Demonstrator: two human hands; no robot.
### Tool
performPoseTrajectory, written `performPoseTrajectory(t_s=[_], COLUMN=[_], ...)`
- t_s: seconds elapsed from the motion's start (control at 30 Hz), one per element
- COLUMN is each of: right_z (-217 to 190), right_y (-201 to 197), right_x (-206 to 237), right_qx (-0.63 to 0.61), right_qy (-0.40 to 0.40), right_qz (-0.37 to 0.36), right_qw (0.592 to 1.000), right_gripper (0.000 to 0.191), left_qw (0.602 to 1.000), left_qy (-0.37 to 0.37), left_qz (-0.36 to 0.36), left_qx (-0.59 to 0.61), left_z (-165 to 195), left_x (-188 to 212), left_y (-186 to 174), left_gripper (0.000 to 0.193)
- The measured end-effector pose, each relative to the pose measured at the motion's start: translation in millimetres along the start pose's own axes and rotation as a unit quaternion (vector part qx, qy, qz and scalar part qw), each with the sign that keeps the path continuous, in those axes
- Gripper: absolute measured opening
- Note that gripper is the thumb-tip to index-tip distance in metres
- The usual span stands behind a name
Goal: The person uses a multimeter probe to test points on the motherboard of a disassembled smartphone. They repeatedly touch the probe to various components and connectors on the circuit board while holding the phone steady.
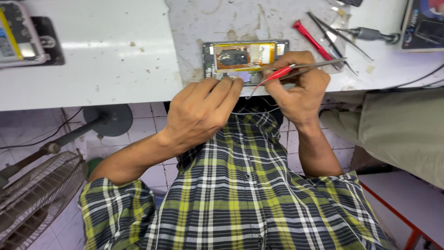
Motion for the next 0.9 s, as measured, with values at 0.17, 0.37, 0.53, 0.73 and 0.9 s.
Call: performPoseTrajectory(t_s=[0.17, 0.37, 0.53, 0.73, 0.9], right_z=[6, 9, 10, 10, 5], right_y=[1, 2, 1, 2, 2], right_x=[2, 4, 3, 3, 1], right_qx=[-0.006, -0.012, -0.004, -0.019, -0.02], right_qy=[-0.019, -0.021, -0.023, -0.026, -0.021], right_qz=[0.002, 0.002, 0.003, -0.003, -0.001], right_qw=[1.0, 1.0, 1.0, 0.999, 1.0], right_gripper=[0.025, 0.024, 0.025, 0.024, 0.024], left_qw=[0.997, 0.986, 0.986, 0.99, 0.994], left_qy=[-0.005, 0.008, 0.004, 0.022, 0.037], left_qz=[-0.008, 0.007, 0.006, 0.0, 0.017], left_qx=[0.077, 0.166, 0.168, 0.137, 0.104], left_z=[-3, -14, -14, -12, -14], left_x=[1, -1, 2, 2, -3], left_y=[3, 5, 9, 12, 16], left_gripper=[0.028, 0.03, 0.031, 0.031, 0.027])
Point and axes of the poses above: each hand's wrist, its own x-axis away from the middle knuckle, its own y-axis out of the palm, z = x × y, the point moved 3 cm from there along -x, towards the middle knuckle, and after that the axes turned 14 degrees about -z, right-handed, at the moved point
